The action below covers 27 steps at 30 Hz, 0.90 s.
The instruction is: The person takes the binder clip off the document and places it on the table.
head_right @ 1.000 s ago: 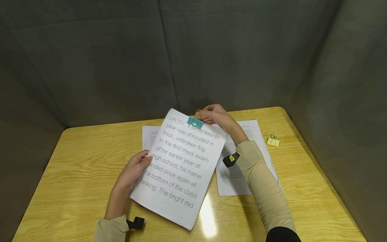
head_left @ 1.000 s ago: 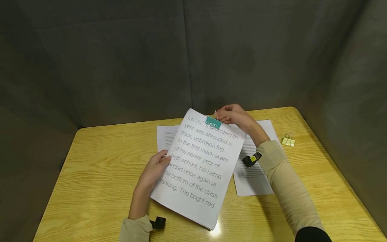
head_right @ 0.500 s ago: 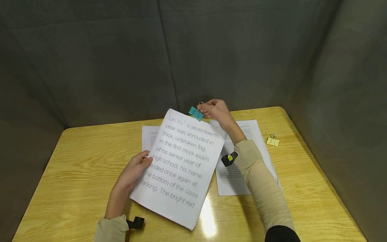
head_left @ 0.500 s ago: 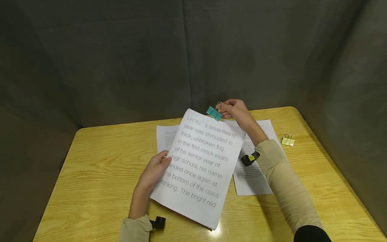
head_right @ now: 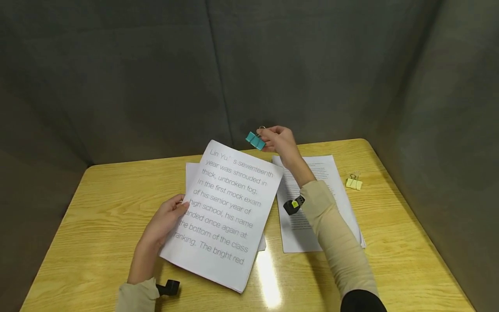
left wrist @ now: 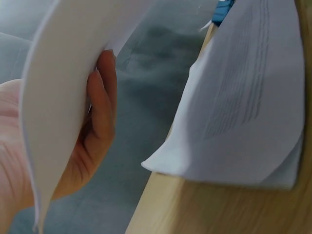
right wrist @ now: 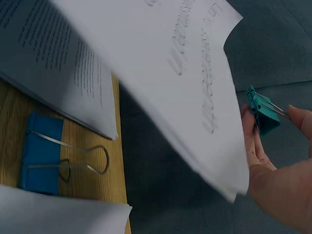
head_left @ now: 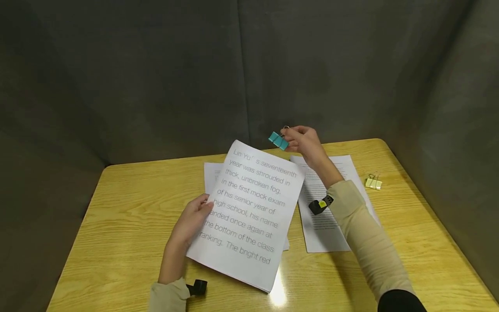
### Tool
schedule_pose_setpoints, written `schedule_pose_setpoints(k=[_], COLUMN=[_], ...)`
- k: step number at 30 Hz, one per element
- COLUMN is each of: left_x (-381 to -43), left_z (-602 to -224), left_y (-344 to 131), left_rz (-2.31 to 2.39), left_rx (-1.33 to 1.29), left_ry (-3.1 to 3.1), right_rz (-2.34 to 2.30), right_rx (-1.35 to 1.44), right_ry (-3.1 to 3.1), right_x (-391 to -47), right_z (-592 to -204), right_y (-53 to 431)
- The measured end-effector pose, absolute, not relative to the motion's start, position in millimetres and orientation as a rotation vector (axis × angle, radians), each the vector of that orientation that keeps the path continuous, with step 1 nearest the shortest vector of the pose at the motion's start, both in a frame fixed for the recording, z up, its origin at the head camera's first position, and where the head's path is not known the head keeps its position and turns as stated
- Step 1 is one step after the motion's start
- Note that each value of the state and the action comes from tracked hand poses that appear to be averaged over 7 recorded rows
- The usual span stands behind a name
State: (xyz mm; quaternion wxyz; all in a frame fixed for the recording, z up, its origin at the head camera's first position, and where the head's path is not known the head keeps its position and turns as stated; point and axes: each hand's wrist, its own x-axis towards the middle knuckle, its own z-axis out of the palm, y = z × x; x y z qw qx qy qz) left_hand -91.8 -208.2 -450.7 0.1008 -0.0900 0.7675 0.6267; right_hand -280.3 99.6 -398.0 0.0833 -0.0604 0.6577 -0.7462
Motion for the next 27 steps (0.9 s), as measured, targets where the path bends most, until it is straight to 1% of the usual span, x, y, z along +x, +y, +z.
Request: schedule_pose_setpoints(k=[13,27], left_x=[-80.5,-66.1], left_z=[-432.0,-418.0], left_y=[-254.8,-291.2], left_rz=[1.859,1.754], left_rx=[-0.400,-0.550], left_ry=[2.373,2.471], right_rz=[-2.164,-2.056], right_rx=[-0.225,-0.280], right_ry=[1.862,1.900], right_x=[-281.5,-279.5], right_z=[-397.7,-393.0], right_y=[73.6,38.4])
